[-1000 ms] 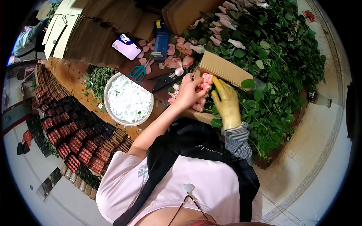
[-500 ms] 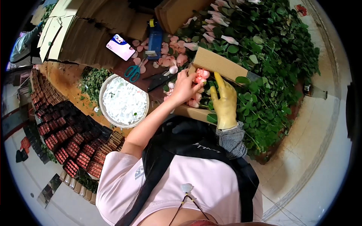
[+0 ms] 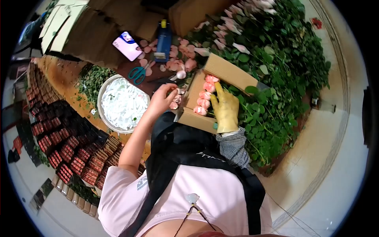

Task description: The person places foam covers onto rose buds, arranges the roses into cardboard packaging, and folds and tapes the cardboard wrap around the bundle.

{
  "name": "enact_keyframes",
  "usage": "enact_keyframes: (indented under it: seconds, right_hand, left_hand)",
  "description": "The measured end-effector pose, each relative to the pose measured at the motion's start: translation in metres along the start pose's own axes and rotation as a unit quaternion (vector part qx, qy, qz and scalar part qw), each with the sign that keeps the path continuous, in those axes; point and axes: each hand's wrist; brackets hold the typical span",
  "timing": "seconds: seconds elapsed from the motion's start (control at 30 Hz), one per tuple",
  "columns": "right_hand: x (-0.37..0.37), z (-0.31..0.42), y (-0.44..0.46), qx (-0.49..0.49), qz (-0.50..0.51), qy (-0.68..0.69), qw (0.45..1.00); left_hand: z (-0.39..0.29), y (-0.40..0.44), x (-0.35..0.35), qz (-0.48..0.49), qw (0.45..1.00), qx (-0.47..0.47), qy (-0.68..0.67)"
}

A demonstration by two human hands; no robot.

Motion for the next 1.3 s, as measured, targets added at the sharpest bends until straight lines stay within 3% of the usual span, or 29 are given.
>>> enact_keyframes:
  seconds: [0.17,0.3,0.37,0.47,0.53,0.57,0.63,0.67,0.77,0.8,0.83,0.9,0.97,1.0,1.1,1.13,1.17,1.27,1.3]
  right_hand:
    - [-0.004,-0.005,-0.005,0.028,-0.052,0.035,0.998]
    - [0.007,-0.001,-0.021,-0.057,-0.093,0.167,0.98]
    - [0.03,0.015,-0.032,-0.116,-0.1,0.199,0.968]
    - [0.033,0.017,-0.043,-0.109,-0.138,0.219,0.96]
    - [0.037,0.025,-0.045,-0.101,-0.136,0.214,0.962]
    - [0.038,0.029,-0.046,-0.094,-0.133,0.212,0.964]
    - [0.034,0.027,-0.05,-0.085,-0.117,0.207,0.968]
    - [0.031,0.027,-0.052,-0.081,-0.118,0.199,0.969]
    - [0.029,0.03,-0.059,-0.096,-0.128,0.185,0.969]
    - [0.029,0.032,-0.06,-0.106,-0.133,0.183,0.968]
    - [0.031,0.032,-0.061,-0.117,-0.139,0.18,0.967]
    - [0.035,0.034,-0.06,-0.132,-0.142,0.169,0.966]
    - [0.036,0.031,-0.061,-0.141,-0.142,0.185,0.962]
    - [0.035,0.031,-0.06,-0.143,-0.141,0.187,0.962]
    - [0.03,0.031,-0.056,-0.126,-0.148,0.179,0.965]
    - [0.03,0.033,-0.054,-0.128,-0.15,0.18,0.964]
    - [0.03,0.036,-0.053,-0.126,-0.135,0.165,0.969]
    - [0.028,0.043,-0.051,-0.112,-0.118,0.154,0.975]
    - [0.027,0.044,-0.05,-0.098,-0.115,0.159,0.976]
  left_hand:
    - [-0.015,0.026,-0.002,-0.073,0.996,-0.047,0.019]
    - [-0.037,0.099,0.013,-0.297,0.934,-0.187,0.065]
    - [-0.037,0.152,0.018,-0.345,0.903,-0.241,0.084]
    - [-0.04,0.228,0.016,-0.34,0.887,-0.261,0.174]
    - [-0.032,0.274,0.01,-0.31,0.912,-0.125,0.239]
    - [-0.031,0.285,0.012,-0.308,0.912,-0.127,0.239]
    - [-0.051,0.289,0.026,-0.204,0.958,-0.118,0.163]
    - [-0.056,0.288,0.034,-0.15,0.96,-0.119,0.205]
    - [-0.033,0.285,0.036,-0.124,0.962,-0.145,0.198]
    - [-0.028,0.277,0.04,-0.149,0.947,-0.218,0.186]
    - [-0.036,0.277,0.047,-0.134,0.952,-0.121,0.249]
    - [-0.038,0.277,0.061,-0.173,0.959,-0.125,0.186]
    - [-0.045,0.276,0.076,-0.167,0.962,-0.13,0.17]
    - [-0.041,0.278,0.08,-0.141,0.977,-0.135,0.09]
    - [-0.029,0.259,0.074,-0.138,0.965,-0.131,0.182]
    - [-0.045,0.24,0.073,-0.079,0.989,-0.022,0.126]
    - [0.017,0.263,0.055,-0.059,0.998,0.005,0.024]
    - [0.024,0.24,0.024,-0.038,0.998,0.002,-0.053]
    - [0.023,0.235,0.012,-0.082,0.995,-0.037,-0.042]
Point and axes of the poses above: each hand's wrist, its own y-axis towards the middle knuckle, its own x-axis out of the back of the hand, z = x × y, and after that the axes turned 13 degrees about -z, right-handed
